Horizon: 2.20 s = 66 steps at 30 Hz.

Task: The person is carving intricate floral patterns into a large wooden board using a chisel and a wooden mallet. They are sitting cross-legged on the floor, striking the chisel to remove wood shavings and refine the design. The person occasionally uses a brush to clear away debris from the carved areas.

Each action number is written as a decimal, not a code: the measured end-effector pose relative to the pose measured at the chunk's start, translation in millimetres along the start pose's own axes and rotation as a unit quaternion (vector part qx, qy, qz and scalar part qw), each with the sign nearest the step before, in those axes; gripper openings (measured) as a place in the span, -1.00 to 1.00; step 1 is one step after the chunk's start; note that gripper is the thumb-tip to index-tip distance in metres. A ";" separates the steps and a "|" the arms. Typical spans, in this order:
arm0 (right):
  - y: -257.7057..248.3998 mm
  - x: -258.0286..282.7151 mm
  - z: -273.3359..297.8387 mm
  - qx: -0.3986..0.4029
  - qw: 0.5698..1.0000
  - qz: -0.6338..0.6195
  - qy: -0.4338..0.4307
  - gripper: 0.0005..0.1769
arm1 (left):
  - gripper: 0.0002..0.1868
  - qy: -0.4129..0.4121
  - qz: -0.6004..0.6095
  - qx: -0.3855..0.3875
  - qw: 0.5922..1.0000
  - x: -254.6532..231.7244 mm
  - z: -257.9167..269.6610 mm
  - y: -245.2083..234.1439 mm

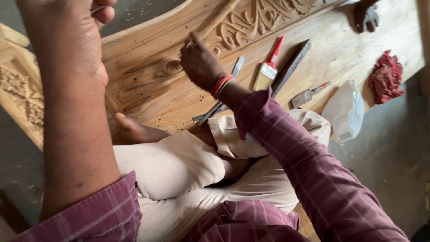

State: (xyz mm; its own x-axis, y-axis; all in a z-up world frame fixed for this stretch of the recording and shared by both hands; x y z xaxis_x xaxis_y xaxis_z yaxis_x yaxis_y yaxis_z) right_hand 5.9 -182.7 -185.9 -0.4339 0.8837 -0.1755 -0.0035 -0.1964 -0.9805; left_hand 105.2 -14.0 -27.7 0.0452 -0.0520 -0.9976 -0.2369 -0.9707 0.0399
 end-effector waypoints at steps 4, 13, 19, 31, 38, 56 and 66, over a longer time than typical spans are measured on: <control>0.4 6.4 -3.9 -0.059 0.996 -0.071 -0.008 -0.92 | -0.83 -0.001 0.035 0.023 0.999 -13.8 -3.7 11.2; -0.3 2.0 -2.7 -0.024 0.996 -0.008 0.080 -0.84 | -0.94 -0.033 0.040 0.008 0.999 -16.1 -4.5 8.6; 32.5 -87.1 34.0 -0.076 0.844 -0.431 0.309 -0.86 | -0.93 -0.050 0.028 -0.002 0.998 -11.2 -1.8 7.1; 41.3 -47.3 -19.0 -0.165 0.953 -0.250 0.045 -0.89 | -0.90 -0.029 0.012 0.005 1.000 -12.8 0.7 6.1; 35.1 -36.1 -7.8 -0.211 0.934 -0.273 0.091 -0.95 | -0.88 -0.027 0.053 0.013 0.998 -18.5 -5.2 11.3; -23.0 14.3 -30.8 -0.171 0.962 -0.201 -0.064 -0.91 | -0.86 -0.032 0.051 0.024 0.998 -8.6 3.5 15.8; 10.9 27.2 -32.7 -0.078 0.976 -0.203 -0.028 -0.93 | -0.84 -0.023 0.049 0.018 0.998 -5.0 4.7 11.9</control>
State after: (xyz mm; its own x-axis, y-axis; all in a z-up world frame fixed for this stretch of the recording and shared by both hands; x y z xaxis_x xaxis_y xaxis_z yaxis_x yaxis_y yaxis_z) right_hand 23.5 -146.9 -204.3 -0.4736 0.8499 0.2310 -0.0497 0.2360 -0.9705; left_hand 97.6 -24.1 -22.5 -0.0240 -0.1344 -0.9906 -0.2724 -0.9525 0.1358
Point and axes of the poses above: each hand's wrist, its own z-axis away from the middle knuckle, its own y-axis out of the palm, x = y × z, the point moved 10 cm from there along -z, towards the middle knuckle, and after that the axes turned 11 degrees about -z, right-handed, at the moved point
